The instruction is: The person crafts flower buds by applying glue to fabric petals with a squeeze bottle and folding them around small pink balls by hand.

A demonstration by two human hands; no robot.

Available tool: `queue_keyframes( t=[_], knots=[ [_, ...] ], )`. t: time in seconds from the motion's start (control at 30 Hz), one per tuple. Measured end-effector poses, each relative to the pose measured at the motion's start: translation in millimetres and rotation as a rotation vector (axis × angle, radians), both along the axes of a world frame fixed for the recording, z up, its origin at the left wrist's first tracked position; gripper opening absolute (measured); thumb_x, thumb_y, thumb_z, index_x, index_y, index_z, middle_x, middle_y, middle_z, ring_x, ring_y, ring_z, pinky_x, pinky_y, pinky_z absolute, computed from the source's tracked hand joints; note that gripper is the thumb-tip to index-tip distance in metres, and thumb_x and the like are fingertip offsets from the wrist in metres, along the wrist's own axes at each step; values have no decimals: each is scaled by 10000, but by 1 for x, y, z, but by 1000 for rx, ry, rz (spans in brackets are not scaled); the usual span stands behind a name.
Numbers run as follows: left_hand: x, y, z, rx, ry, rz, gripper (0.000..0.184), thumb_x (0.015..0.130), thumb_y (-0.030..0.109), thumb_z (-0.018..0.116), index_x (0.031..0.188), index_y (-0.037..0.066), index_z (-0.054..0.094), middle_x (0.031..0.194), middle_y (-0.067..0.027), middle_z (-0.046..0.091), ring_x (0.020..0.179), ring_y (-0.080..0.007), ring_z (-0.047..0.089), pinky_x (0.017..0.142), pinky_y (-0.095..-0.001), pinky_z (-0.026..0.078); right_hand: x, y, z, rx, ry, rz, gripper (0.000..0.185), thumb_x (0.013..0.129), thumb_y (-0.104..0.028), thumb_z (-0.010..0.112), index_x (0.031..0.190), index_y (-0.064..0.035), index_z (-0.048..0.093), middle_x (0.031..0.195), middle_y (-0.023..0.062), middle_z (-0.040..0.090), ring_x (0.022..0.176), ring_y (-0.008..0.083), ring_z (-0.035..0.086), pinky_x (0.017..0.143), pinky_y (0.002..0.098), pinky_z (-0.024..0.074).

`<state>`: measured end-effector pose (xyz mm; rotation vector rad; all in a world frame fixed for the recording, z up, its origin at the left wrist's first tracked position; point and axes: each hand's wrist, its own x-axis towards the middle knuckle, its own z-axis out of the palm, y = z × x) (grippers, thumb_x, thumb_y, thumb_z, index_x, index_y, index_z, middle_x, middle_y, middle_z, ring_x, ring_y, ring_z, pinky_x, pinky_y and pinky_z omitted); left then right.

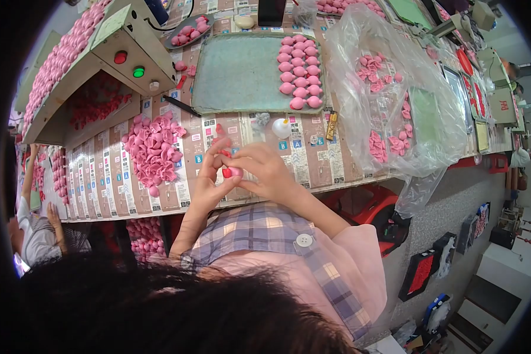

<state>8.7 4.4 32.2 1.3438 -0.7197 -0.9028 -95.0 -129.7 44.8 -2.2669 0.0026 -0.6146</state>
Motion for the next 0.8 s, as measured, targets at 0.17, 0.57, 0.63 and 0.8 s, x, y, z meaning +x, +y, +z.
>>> queue_keyframes(
  t=[0.17,0.57,0.63,0.8],
  knots=[
    [2,2,-8,-103,-280,58,732,644,298,736,1218,18,377,983,-63,486,939,-160,461,883,-301,344,-7,-3,-4,534,100,54,379,695,-115,667,1048,-48,546,988,52,555,959,191,507,840,329,387],
    [-3,0,-14,-153,-492,162,319,675,141,708,958,54,588,1041,-85,485,901,-175,480,706,-267,421,-4,14,-26,1649,195,216,277,798,-47,573,1069,-36,516,999,27,546,955,103,511,835,244,402],
    [-6,-1,-10,-137,-484,182,298,680,111,697,953,54,593,1047,-88,488,892,-170,481,702,-265,420,-4,14,-26,1622,174,210,269,799,-54,576,1062,-38,523,997,26,548,949,99,512,832,240,403],
    [-4,0,-13,-134,-524,185,295,684,104,693,955,50,591,1058,-93,484,901,-169,477,724,-271,416,-5,14,-33,1660,174,221,248,800,-60,577,1042,-37,532,985,32,556,946,104,521,832,238,407]
  ],
)
